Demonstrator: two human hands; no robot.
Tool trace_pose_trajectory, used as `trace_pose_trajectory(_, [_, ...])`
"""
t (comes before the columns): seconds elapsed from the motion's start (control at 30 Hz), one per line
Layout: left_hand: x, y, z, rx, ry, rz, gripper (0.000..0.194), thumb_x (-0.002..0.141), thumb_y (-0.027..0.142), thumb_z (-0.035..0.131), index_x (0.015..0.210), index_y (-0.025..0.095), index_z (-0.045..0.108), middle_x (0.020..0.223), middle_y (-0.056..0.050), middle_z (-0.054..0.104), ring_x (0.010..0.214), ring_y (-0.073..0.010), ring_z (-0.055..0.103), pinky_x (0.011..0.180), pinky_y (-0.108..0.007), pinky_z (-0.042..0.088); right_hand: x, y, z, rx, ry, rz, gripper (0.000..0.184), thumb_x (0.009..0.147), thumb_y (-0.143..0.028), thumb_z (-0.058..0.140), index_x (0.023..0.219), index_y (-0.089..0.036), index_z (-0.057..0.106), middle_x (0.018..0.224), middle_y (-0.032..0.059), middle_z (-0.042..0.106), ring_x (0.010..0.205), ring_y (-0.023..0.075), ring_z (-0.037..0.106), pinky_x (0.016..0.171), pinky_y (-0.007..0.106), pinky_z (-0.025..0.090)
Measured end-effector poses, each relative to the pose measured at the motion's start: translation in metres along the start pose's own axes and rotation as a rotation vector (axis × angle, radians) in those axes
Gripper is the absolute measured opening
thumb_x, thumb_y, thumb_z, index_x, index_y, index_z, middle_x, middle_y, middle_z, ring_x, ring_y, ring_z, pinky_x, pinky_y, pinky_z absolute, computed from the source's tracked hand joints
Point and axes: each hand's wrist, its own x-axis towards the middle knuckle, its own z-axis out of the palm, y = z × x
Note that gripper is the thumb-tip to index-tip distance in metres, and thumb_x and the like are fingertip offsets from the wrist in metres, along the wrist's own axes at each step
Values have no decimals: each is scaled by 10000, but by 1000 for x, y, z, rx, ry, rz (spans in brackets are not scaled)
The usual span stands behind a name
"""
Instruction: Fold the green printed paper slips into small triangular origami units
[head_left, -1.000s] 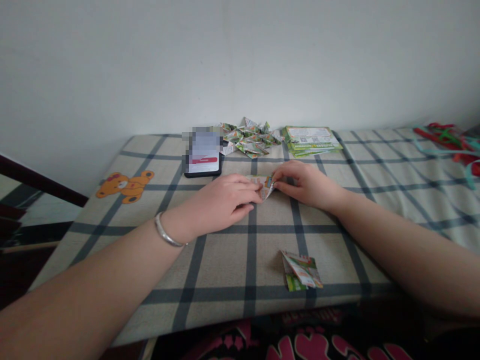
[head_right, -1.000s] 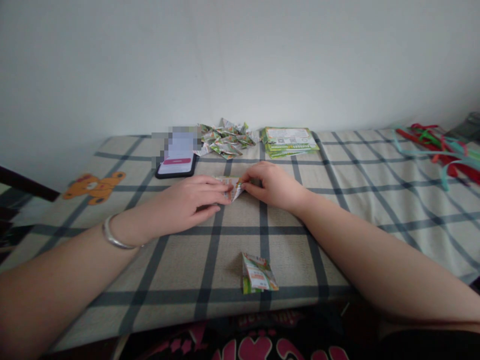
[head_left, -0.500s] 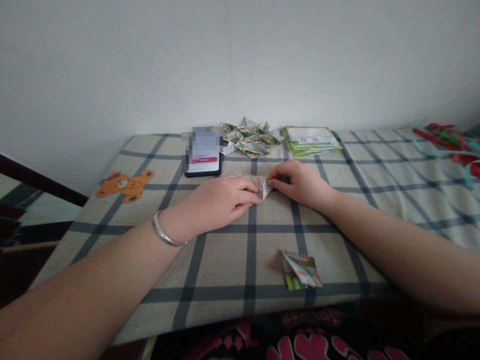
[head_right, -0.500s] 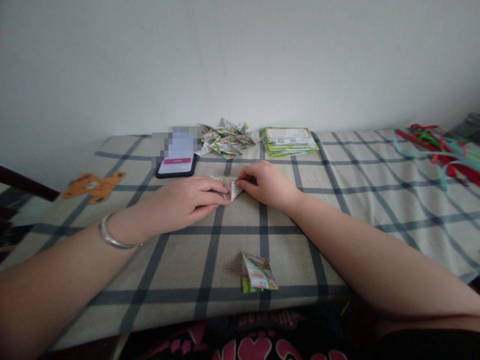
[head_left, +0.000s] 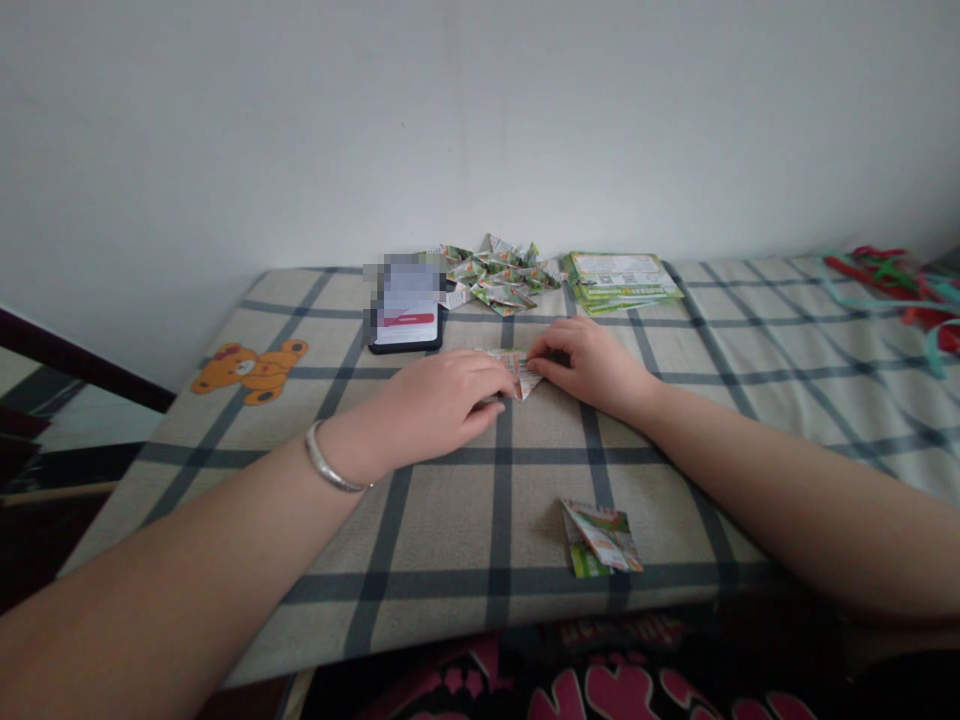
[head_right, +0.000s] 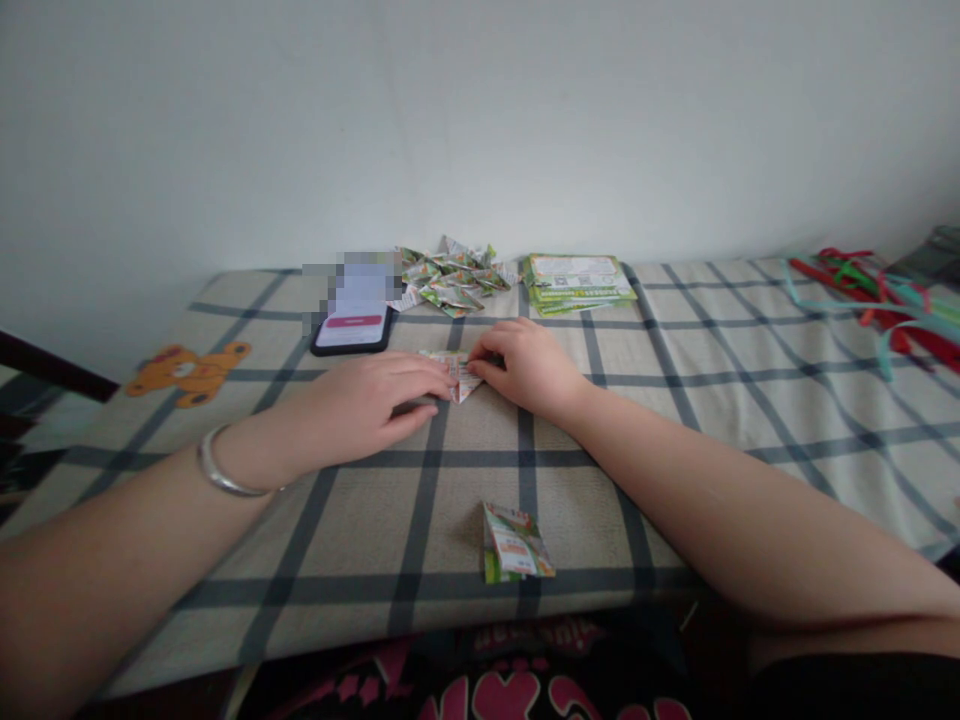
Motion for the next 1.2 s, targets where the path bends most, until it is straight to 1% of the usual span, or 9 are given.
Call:
trace_pose_trajectory(0.13, [0, 1, 0, 25, 4, -7, 244, 897, 176, 544, 1112, 172, 659, 1174, -70, 685, 1110, -215, 626, 991, -390, 499, 0, 0, 1, -2, 0, -10, 85, 860, -214, 630, 815, -172, 689, 828, 38, 706, 790, 182, 597, 772, 304, 405])
trace_pose_trajectory(0.23, [0, 0, 0, 33, 9, 15, 276, 911, 180, 526, 1154, 182, 658, 1201, -61, 681, 1130, -213, 619, 1010, -397, 491, 0, 1, 2, -6, 1, -8, 85, 855, -216, 629, 811, -171, 686, 829, 41, 705, 797, 187, 600, 769, 306, 409])
trace_pose_trajectory(0.5, [-1, -2, 3, 36, -14, 43, 290, 912, 163, 536, 1156, 221, 681, 1238, -15, 670, 1161, -196, 595, 1049, -390, 471, 1, 0, 2, -8, 5, 2, 77, 849, -208, 625, 807, -179, 683, 811, 32, 705, 782, 184, 598, 769, 308, 407])
trace_pose_trajectory(0.73, [-4, 2, 2, 109, -21, 49, 299, 899, 153, 561, 1174, 199, 667, 1245, -40, 652, 1161, -217, 586, 1039, -404, 481, -1, 0, 2, 12, 47, 0, 26, 827, -196, 647, 832, -178, 666, 795, 26, 687, 746, 165, 582, 731, 289, 412])
trace_pose_trajectory(0.8, [-4, 3, 1, 117, -28, 45, 298, 901, 157, 561, 1176, 204, 665, 1242, -39, 651, 1151, -219, 589, 1028, -409, 488, -2, 1, 0, 20, 55, -28, 27, 831, -197, 650, 842, -180, 667, 798, 28, 680, 756, 165, 583, 715, 282, 419])
trace_pose_trajectory(0.87, [-4, 3, 0, 118, -32, 46, 299, 903, 158, 557, 1179, 207, 662, 1242, -39, 649, 1150, -220, 589, 1025, -411, 490, -4, 3, -4, 25, 23, -91, 62, 860, -214, 633, 844, -182, 684, 819, 38, 685, 796, 173, 599, 734, 286, 434])
trace_pose_trajectory(1.0, [-4, 3, 0, 124, -27, 58, 293, 912, 166, 542, 1178, 203, 659, 1243, -43, 647, 1153, -221, 587, 1020, -413, 492, -8, 5, -12, 35, -30, -206, 128, 886, -252, 621, 896, -191, 733, 951, 68, 716, 881, 186, 638, 799, 308, 468])
trace_pose_trajectory(1.1, [-4, 3, -1, 134, -24, 64, 285, 915, 170, 535, 1165, 203, 666, 1233, -46, 651, 1138, -224, 594, 1005, -415, 499, -11, 3, -16, -8, -41, -235, 145, 885, -279, 633, 915, -204, 753, 1024, 75, 720, 919, 197, 651, 818, 319, 482])
trace_pose_trajectory(1.2, [-3, 3, -1, 132, -19, 58, 281, 912, 171, 535, 1157, 201, 670, 1224, -50, 656, 1125, -224, 601, 989, -414, 506, -12, 0, -17, -78, -48, -235, 166, 895, -282, 620, 921, -200, 762, 1043, 72, 724, 922, 205, 659, 818, 323, 489])
